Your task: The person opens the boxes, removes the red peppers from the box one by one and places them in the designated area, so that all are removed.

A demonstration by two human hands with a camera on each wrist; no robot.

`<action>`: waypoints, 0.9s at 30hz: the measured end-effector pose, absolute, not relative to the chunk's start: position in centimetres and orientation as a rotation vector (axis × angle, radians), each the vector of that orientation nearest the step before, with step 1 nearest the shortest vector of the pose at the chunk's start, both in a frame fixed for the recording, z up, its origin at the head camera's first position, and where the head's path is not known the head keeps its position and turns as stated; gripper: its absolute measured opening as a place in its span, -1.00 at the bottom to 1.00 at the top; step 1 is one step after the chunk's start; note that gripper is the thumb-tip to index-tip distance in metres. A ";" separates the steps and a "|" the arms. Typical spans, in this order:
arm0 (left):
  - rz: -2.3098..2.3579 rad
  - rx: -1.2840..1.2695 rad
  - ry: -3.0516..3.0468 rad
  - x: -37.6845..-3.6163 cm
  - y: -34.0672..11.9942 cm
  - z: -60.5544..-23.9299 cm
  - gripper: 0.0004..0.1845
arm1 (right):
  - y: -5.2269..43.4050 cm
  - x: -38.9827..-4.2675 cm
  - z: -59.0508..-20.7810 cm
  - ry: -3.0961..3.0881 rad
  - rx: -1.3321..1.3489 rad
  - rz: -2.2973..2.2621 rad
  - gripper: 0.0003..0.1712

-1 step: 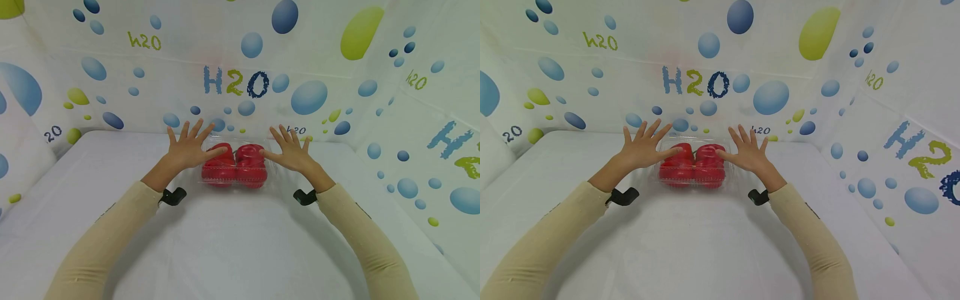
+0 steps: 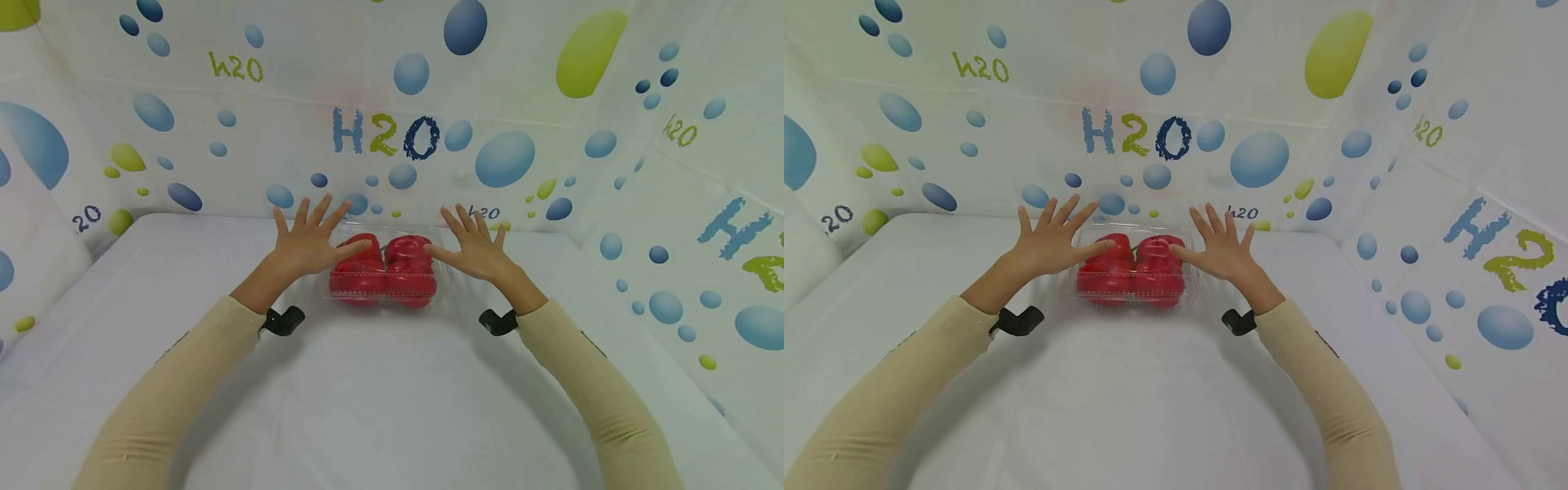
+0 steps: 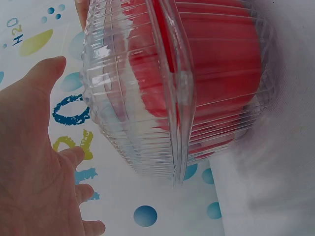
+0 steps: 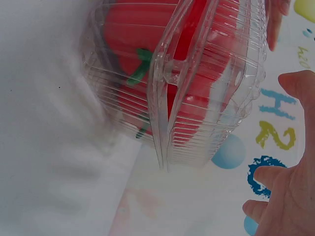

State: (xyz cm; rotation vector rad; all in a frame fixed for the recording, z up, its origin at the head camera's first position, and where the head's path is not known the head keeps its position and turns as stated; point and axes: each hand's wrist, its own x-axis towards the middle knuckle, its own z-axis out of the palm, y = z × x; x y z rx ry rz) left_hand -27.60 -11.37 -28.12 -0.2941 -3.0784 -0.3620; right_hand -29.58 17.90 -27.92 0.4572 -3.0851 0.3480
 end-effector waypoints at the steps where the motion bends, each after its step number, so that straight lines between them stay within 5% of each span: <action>1: -0.364 -0.294 -3.079 -27.6 -11.4 -28.1 -0.02 | 17.9 -29.6 -27.9 -3.085 0.457 0.349 0.03; 27: -0.351 -0.296 -3.059 -27.7 -11.8 -29.0 -0.05 | 18.0 -29.7 -28.5 -3.103 0.453 0.397 -0.03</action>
